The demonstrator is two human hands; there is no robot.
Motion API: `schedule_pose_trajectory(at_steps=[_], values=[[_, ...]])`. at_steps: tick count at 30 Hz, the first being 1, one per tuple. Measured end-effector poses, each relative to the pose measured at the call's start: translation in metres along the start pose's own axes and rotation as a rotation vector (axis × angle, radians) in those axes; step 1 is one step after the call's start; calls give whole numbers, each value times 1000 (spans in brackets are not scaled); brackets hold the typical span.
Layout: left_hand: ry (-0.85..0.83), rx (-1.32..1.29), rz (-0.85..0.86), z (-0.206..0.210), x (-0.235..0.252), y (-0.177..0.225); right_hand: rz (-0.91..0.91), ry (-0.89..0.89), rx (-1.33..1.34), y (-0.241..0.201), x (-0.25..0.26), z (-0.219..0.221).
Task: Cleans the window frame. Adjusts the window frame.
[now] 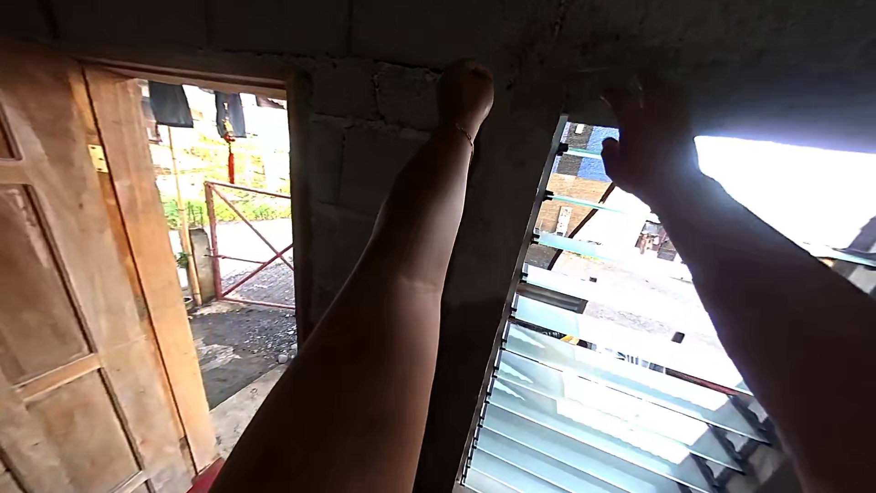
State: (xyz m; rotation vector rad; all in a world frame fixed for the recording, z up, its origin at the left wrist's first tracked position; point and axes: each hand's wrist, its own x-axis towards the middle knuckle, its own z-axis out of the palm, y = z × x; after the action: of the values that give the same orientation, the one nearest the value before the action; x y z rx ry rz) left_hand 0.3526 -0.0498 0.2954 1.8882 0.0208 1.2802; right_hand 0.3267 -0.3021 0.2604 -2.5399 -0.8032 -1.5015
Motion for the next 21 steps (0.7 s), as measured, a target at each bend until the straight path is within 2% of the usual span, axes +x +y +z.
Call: schedule_pose_trajectory(at_steps=[4,7,11,14,21], values=[[31,19,-10,17,17,1,11,-65,-47,9,11,-4],[46,7,-2,31,30,1,40,-89,-108,43,15,-16],[49,12,-76,43,39,-10,91,-71,-154,88,21,-33],[55,-34,-83,50,42,-16,97,-130,-174,111,19,-33],[-20,-150,-187,48,46,-19,123,-199,-167,117,13,-4]])
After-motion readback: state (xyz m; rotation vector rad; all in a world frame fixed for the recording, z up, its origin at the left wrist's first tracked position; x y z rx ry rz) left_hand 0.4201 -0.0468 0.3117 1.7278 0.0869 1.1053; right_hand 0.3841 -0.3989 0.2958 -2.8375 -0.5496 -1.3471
